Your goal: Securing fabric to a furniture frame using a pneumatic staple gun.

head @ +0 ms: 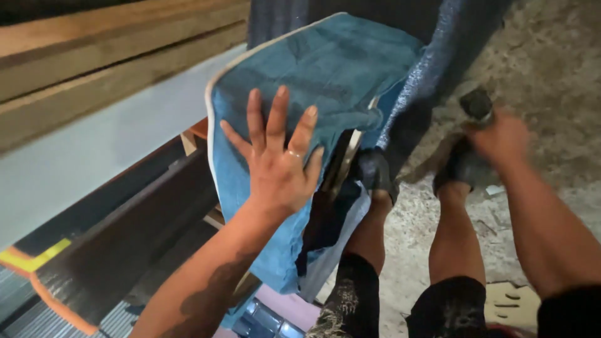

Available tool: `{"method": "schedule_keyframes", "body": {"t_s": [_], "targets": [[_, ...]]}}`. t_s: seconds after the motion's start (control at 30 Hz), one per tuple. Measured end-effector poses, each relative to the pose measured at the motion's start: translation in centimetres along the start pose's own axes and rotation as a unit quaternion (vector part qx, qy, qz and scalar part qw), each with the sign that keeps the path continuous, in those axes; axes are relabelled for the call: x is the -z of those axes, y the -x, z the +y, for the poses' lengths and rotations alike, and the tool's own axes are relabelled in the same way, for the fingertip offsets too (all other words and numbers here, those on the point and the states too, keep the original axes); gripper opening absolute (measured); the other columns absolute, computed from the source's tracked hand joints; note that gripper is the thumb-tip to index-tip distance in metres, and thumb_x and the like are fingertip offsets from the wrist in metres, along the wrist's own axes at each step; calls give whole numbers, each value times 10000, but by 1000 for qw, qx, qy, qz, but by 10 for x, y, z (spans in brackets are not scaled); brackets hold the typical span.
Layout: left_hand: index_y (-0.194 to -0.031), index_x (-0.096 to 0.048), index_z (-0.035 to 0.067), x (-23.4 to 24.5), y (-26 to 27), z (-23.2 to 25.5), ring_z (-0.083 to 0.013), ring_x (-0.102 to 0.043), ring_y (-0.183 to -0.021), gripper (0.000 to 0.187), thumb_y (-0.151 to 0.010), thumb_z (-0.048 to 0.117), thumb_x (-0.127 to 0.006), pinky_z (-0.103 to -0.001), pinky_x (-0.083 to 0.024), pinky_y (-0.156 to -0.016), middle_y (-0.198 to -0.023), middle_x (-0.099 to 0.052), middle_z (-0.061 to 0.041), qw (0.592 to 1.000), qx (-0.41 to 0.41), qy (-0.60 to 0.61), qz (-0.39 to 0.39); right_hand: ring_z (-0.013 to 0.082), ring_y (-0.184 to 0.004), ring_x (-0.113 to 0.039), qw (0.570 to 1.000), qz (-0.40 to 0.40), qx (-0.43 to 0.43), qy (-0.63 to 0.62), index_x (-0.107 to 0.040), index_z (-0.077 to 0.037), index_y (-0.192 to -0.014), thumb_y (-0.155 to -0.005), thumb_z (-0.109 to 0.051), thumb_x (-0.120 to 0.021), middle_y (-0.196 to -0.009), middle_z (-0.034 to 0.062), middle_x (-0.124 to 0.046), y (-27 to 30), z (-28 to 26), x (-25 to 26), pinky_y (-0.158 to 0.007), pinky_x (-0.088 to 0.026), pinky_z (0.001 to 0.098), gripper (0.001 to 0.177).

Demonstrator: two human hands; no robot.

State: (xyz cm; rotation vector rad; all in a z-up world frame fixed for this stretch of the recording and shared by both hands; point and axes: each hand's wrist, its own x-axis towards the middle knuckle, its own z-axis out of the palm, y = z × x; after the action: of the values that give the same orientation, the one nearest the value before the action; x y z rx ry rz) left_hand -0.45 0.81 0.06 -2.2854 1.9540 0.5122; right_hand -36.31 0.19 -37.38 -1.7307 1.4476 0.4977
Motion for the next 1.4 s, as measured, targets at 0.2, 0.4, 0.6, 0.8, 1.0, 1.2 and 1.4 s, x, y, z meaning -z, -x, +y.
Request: {"method": "schedule_keyframes", "body": {"t_s": [0.2,0.4,0.6,0.8,1.0,1.2,1.4], "targets": [[-1530,-478,232,5,-4,3,-489,-108,-1591,815,-816,212,-870,-874,-7,-1124,-1705,-195,-162,1000,-2,-7,-3,280,-935,-742,946,-8,187,-264,-746,-45,-1148,-724,-262,-887,-1051,149,-761,88,-111,87,-821,-575,389,497],[-1547,-437,223,5,-5,4,-493,-88,-1593,957,-711,187,-902,-885,-7,-1128,-1709,-177,-168,1000,1,2,-3,257,-754,-729,747,19,522,-412,-737,5,-1115,-694,-200,-798,-889,121,-740,82,-183,139,-686,-541,376,472],[-1543,-434,230,5,-4,3,-488,-69,-1601,1008,-658,166,-912,-896,5,-1121,-1710,-179,-164,1000,14,8,-24,281,-758,-710,737,19,543,-402,-724,-13,-1094,-741,-198,-751,-901,132,-738,82,-187,135,-676,-536,379,400],[-1550,-432,242,3,-7,0,-486,-78,-1590,986,-700,249,-932,-900,-6,-1106,-1710,-166,-149,1000,5,10,-3,281,-802,-716,785,67,499,-360,-718,-65,-1145,-784,-187,-731,-921,121,-737,73,-139,88,-724,-567,387,381],[-1511,-526,238,-2,-9,0,-453,-127,-1602,708,-879,266,-844,-853,10,-1150,-1704,-242,-133,999,9,0,33,399,-887,-697,972,79,215,-58,-670,-147,-1414,-814,-305,-773,-982,172,-724,0,-70,42,-778,-566,489,629],[-1465,-592,242,3,-25,3,-347,-231,-1618,572,-928,278,-784,-829,11,-1229,-1672,-364,-40,991,69,36,105,383,-1014,-682,955,96,223,168,-567,-147,-1513,-918,-242,-639,-1170,158,-697,-79,13,-62,-846,-515,572,607],[-1458,-593,308,-2,-18,17,-266,-260,-1620,556,-929,325,-762,-846,-48,-1249,-1652,-393,31,983,111,87,115,432,-1026,-695,984,-136,109,-23,-602,-99,-1377,-883,-348,-726,-1153,238,-706,8,-22,-109,-887,-551,509,567]]}}
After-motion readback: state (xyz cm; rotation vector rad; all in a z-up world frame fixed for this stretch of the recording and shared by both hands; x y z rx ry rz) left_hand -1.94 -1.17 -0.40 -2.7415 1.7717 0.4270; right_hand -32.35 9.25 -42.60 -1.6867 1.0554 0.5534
